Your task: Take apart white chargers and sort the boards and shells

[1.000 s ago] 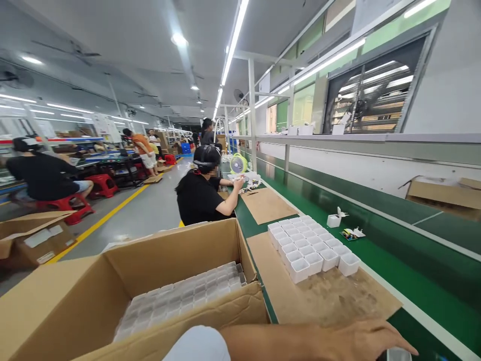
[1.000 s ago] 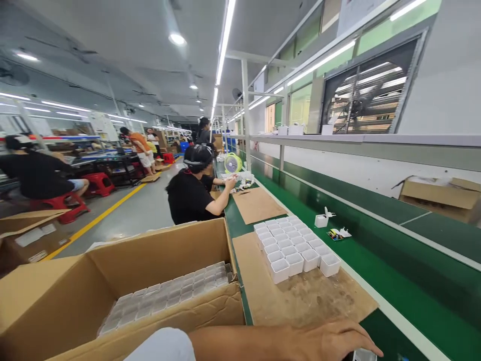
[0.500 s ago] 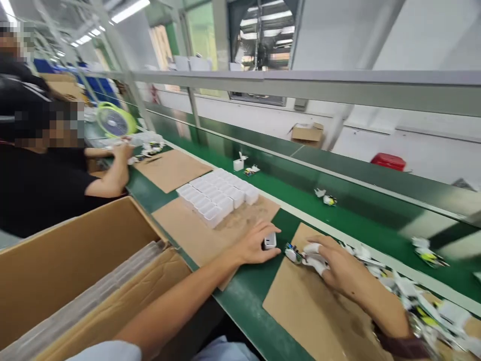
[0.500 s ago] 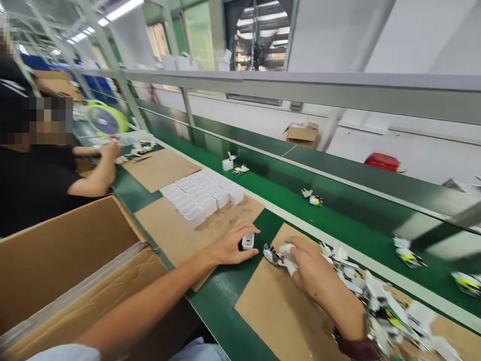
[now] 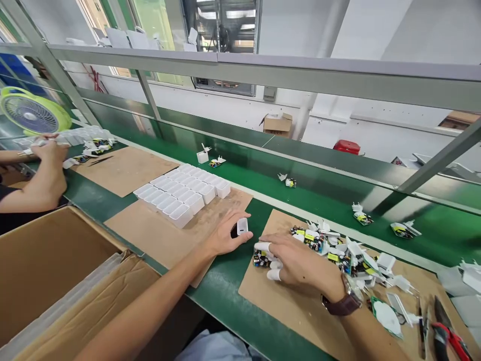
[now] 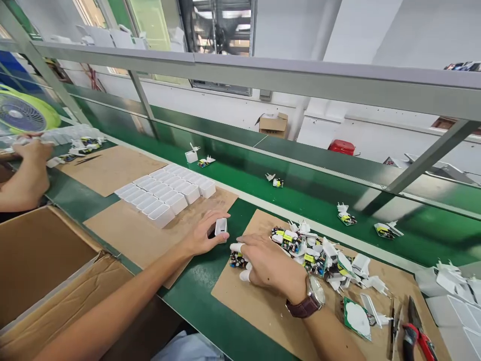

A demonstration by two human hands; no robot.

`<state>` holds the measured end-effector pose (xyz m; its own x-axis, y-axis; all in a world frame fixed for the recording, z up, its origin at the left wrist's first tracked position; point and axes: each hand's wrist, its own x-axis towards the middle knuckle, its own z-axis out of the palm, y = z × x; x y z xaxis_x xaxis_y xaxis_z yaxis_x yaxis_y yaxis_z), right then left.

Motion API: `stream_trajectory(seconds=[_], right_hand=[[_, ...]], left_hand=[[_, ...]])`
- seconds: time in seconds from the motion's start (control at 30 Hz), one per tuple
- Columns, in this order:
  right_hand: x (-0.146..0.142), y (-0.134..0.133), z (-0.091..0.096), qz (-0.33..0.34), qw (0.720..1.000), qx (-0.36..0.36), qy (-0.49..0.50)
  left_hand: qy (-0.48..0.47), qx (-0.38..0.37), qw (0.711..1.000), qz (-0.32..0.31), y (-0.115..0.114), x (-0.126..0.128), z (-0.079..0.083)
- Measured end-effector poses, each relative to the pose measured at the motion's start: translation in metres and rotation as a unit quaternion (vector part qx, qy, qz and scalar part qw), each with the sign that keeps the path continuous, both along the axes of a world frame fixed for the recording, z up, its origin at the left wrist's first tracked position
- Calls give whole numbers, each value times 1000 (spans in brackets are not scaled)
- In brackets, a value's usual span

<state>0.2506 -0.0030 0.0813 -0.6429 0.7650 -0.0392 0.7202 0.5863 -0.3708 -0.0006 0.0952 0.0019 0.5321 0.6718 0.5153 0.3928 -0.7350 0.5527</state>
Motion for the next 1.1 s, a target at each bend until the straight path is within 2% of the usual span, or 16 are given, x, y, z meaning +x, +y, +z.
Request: stream_trajectory(seconds=[0.1,0.23,0.33,0.47,0.6,0.7,0.8,0.93,1.03,1.1], right_hand=[[-2,-3,4,-31,998,-28,-35],[-10,-1,-9,-55,994,-14,-98],[-14,1,-18,-60,993,13,-99],[-14,0,-23,-64,992,46,-96],[-13,0,-26,-59,992,66,-89],[-10,1,-28,-63,992,80,-81],[-6,5,-29,-78,992,91,-43],[-3,11,-28,-84,990,82,72],[-1,14,-25,-85,983,74,147],[0,15,-23,-95,978,62,175]], left_hand=[[1,-15,1000,-1,1,-1,-2],[22,-32,999,-20,-3,-5,3],[69,-60,995,-32,-6,-8,10],[129,-106,986,-4,-1,-7,16],[136,-110,984,23,8,-5,18],[126,-120,985,16,8,-8,18],[92,-174,980,-13,4,-15,14],[76,-218,972,-40,-2,-19,8],[66,-191,978,-47,-6,-15,10],[66,-132,988,-51,-7,-11,12]])
